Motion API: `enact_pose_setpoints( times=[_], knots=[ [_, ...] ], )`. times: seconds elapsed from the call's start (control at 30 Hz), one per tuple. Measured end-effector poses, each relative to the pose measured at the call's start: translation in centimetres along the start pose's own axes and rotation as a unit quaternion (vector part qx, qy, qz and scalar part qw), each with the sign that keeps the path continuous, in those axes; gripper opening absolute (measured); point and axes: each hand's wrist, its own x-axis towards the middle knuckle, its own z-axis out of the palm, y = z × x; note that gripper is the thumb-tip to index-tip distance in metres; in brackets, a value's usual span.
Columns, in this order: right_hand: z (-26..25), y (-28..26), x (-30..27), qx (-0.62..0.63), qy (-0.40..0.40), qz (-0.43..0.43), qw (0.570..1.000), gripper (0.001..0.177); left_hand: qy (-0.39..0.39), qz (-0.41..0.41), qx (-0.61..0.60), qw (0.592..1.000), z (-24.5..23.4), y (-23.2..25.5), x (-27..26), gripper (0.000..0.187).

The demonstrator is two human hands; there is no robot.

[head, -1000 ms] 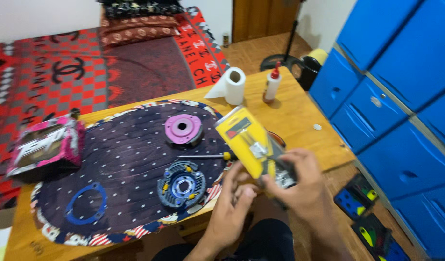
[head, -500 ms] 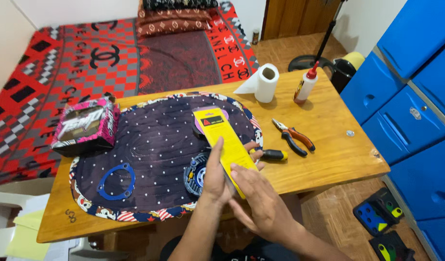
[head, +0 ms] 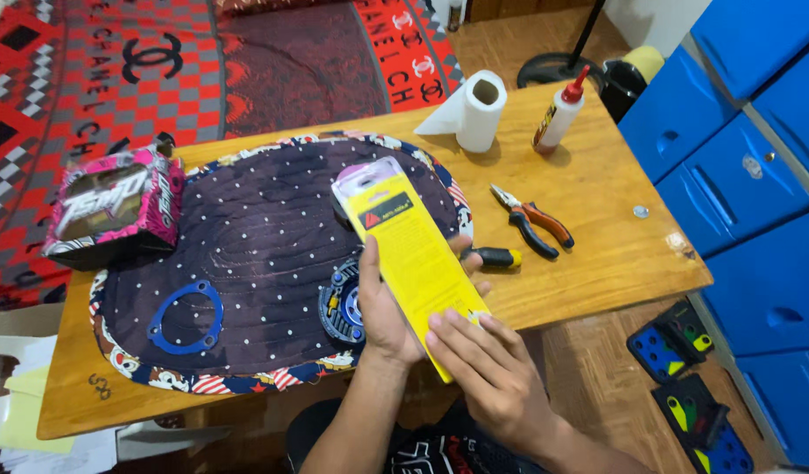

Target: The person opens a box and removes a pink circular part, then uses a screwdriver to loosen screws on a blue circular mechanical part and removes a blue ring. They then use pliers to adjust internal components of the blue part.

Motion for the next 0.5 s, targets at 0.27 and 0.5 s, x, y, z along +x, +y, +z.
enact_pose_setpoints(
  times=[0.27, 0.5],
  knots=[
    [-1.7, 0.0, -5.0, 0.024, 0.013, -0.028, 0.999, 0.034, 0.035, 0.042, 0.005, 0.999, 0.7, 2.8, 0.0, 0.078],
    [-3.7, 1.4, -6.3, 0.148, -0.029, 0.017, 0.988, 0.053, 0.077, 0.116, 0.02, 0.99, 0.1, 1.8, -0.6, 0.049]
  ],
)
